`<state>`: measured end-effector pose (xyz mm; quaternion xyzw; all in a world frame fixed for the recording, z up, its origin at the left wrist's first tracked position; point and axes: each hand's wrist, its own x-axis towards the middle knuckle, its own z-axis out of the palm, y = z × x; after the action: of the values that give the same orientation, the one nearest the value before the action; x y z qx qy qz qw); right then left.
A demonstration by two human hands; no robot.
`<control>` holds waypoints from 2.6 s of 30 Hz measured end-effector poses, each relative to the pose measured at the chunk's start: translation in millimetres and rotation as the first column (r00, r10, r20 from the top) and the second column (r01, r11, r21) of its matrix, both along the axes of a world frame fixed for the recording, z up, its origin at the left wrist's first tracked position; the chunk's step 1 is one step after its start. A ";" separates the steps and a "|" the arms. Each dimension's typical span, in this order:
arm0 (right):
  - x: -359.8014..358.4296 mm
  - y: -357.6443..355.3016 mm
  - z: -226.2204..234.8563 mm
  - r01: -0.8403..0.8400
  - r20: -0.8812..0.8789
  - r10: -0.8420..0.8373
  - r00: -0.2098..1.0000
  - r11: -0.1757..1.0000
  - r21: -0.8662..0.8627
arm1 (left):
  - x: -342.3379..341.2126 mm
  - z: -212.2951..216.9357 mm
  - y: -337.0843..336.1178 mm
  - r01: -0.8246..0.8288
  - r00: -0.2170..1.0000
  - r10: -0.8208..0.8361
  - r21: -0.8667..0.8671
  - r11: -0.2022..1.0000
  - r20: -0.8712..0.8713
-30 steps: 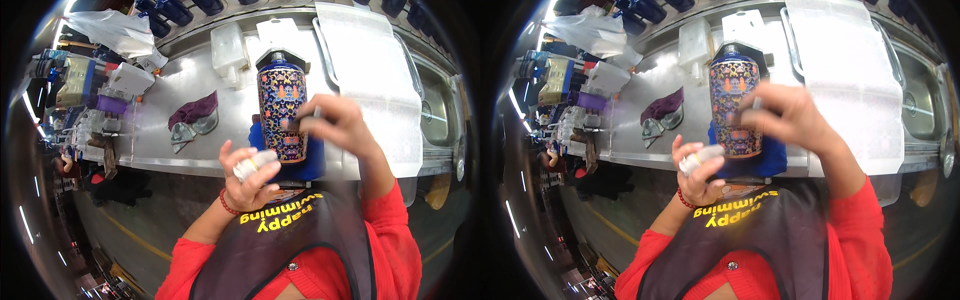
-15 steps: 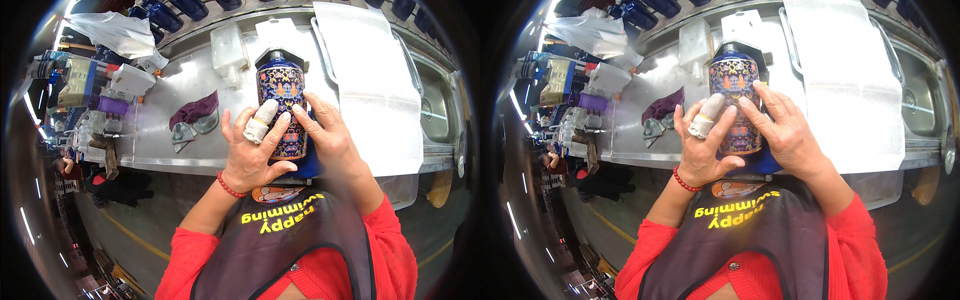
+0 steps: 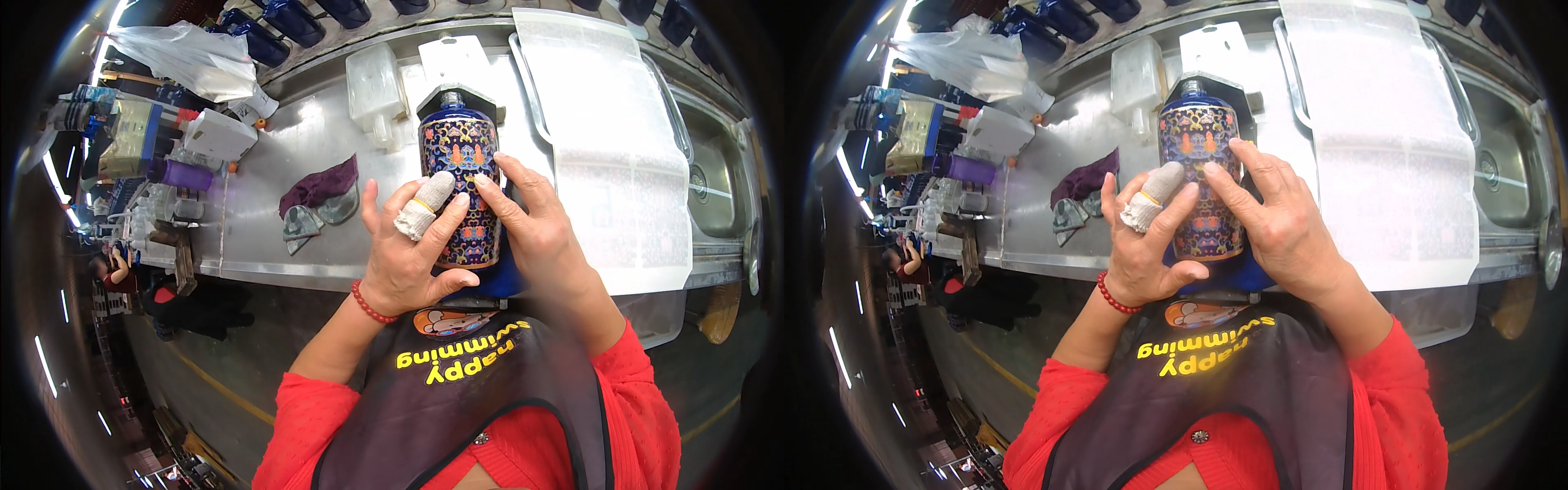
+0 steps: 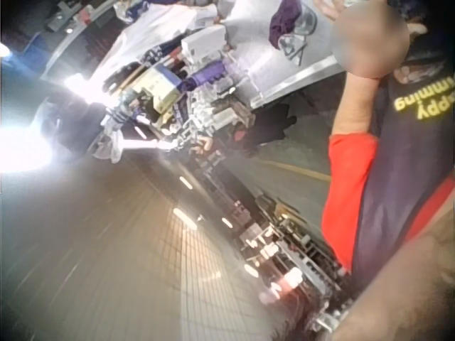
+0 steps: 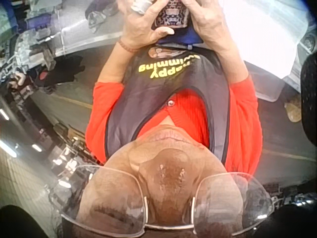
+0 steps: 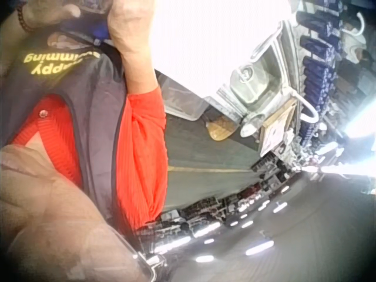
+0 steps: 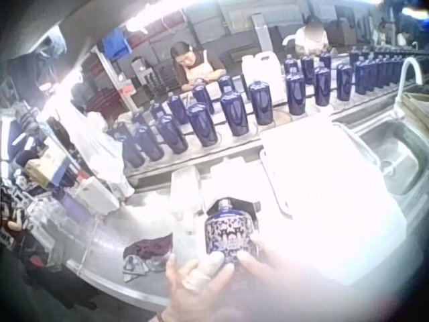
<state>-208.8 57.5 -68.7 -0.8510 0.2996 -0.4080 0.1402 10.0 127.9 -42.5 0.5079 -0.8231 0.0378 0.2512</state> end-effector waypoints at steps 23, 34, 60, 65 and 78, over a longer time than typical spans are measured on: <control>-7.4 14.6 -4.2 0.012 -0.066 -0.011 0.998 1.000 0.024 | -3.0 -8.9 21.5 0.013 0.993 -0.006 -0.062 0.998 0.117; -12.8 21.6 -1.7 0.010 -0.113 -0.007 0.994 1.000 0.019 | -5.7 -4.5 11.9 -0.045 0.996 0.051 -0.084 0.995 0.068; -18.5 4.9 0.5 -0.027 0.175 0.027 0.984 1.000 -0.002 | -13.1 10.1 -1.9 -0.043 0.990 0.057 -0.118 0.992 0.125; -19.0 4.1 0.1 -0.038 0.187 0.036 0.982 0.999 0.010 | -15.2 10.2 -1.2 -0.059 0.992 0.071 -0.112 0.992 0.107; -18.0 -1.7 23.2 -0.148 0.203 0.109 0.973 0.971 0.190 | -8.8 1.3 7.8 -0.031 0.998 0.040 -0.159 0.987 0.054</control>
<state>-226.8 55.8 -45.4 -0.8067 0.2690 -0.4451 0.2807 1.2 135.7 -41.2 0.4996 -0.8153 0.1218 0.2663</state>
